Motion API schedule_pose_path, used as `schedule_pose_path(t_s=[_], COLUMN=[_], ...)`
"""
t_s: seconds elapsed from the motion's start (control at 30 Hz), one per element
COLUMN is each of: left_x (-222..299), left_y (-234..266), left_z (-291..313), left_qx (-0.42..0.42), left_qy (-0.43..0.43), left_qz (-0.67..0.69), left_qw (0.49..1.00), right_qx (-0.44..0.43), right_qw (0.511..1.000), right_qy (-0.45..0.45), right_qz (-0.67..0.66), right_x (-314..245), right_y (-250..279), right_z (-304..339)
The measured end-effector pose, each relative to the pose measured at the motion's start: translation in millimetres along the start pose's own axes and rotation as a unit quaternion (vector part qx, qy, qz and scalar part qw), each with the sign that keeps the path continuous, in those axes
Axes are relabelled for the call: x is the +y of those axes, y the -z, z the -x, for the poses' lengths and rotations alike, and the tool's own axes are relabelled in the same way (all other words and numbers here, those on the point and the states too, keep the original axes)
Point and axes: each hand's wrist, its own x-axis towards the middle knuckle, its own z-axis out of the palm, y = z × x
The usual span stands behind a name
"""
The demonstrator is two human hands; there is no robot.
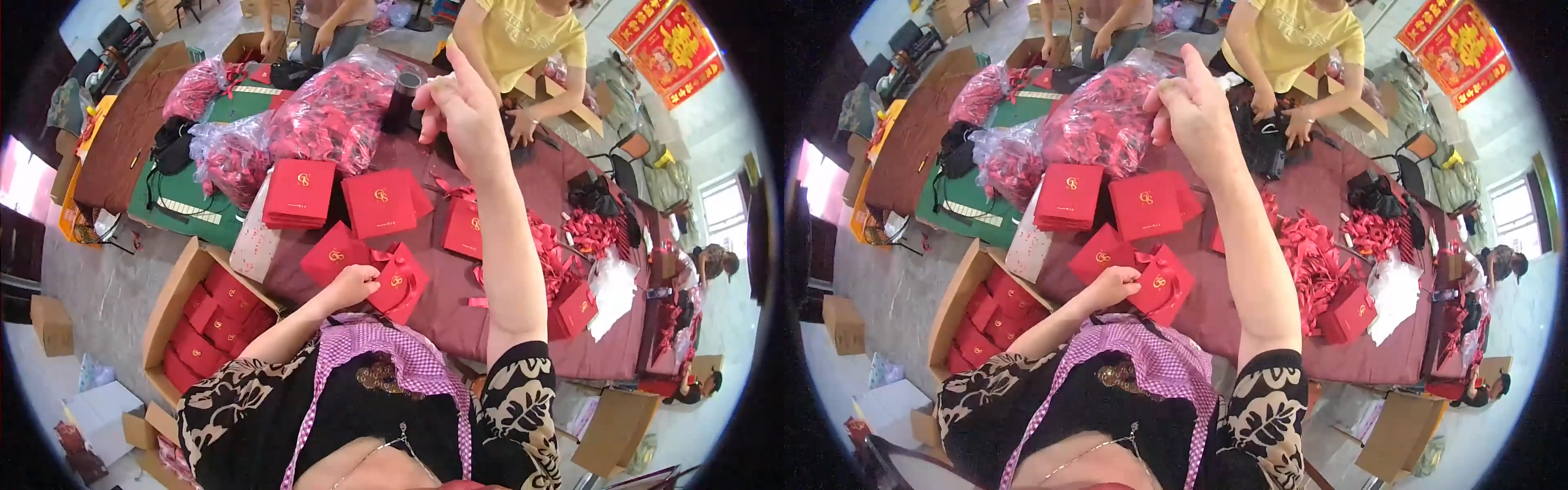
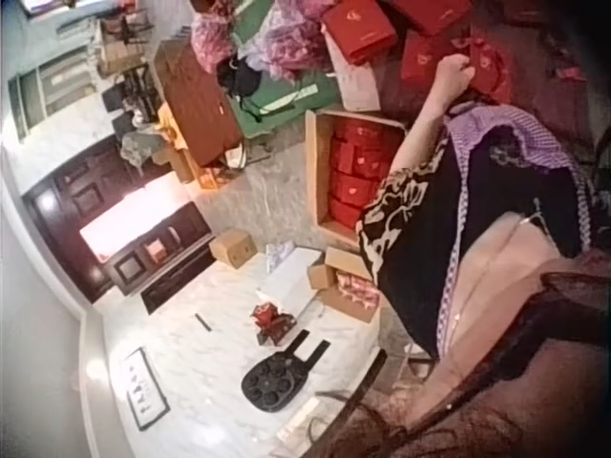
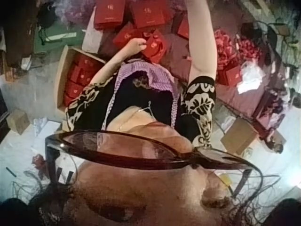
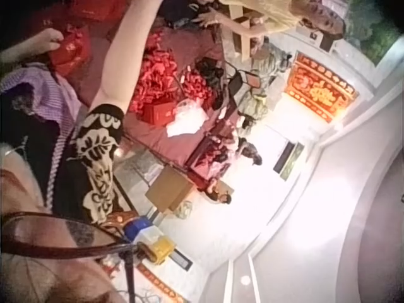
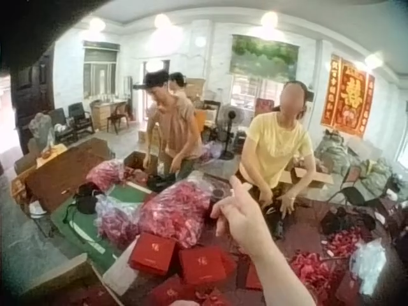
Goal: The person assembles gift bags by unfolding red paper bags, shaping them, and threading ribbon handles through the openings by hand.
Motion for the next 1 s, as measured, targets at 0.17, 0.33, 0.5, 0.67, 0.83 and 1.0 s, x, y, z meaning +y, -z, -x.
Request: schedule_pose_path(t_s=[0.17,0.33,0.5,0.67,0.83,1.0], left_x=[-2.0,-6.1,-32.0,-11.8,-76.2,-170.3], left_y=[1.7,-1.9,-13.1,-123.4,-132.5,-63.9], left_z=[-1.3,3.5,-1.7,42.4,30.4,1.7], left_qx=[-0.019,-0.004,0.003,-0.093,-0.084,-0.067], left_qy=[0.026,0.004,-0.030,-0.011,0.035,0.078], left_qz=[0.009,0.009,0.030,0.172,0.196,0.219], left_qw=[0.999,1.000,0.999,0.981,0.976,0.970], right_qx=[0.016,-0.007,-0.200,-0.272,-0.187,-0.183], right_qw=[0.999,0.994,0.947,0.806,0.695,0.705], right_qy=[-0.003,0.051,0.102,0.246,0.356,0.399], right_qz=[-0.040,-0.098,-0.230,-0.465,-0.596,-0.557], right_x=[2.8,-20.9,-72.7,-95.1,-106.0,-109.6], right_y=[2.8,-20.7,-41.4,-71.6,-108.9,-111.4], right_z=[7.0,33.4,73.1,92.1,96.6,102.9])
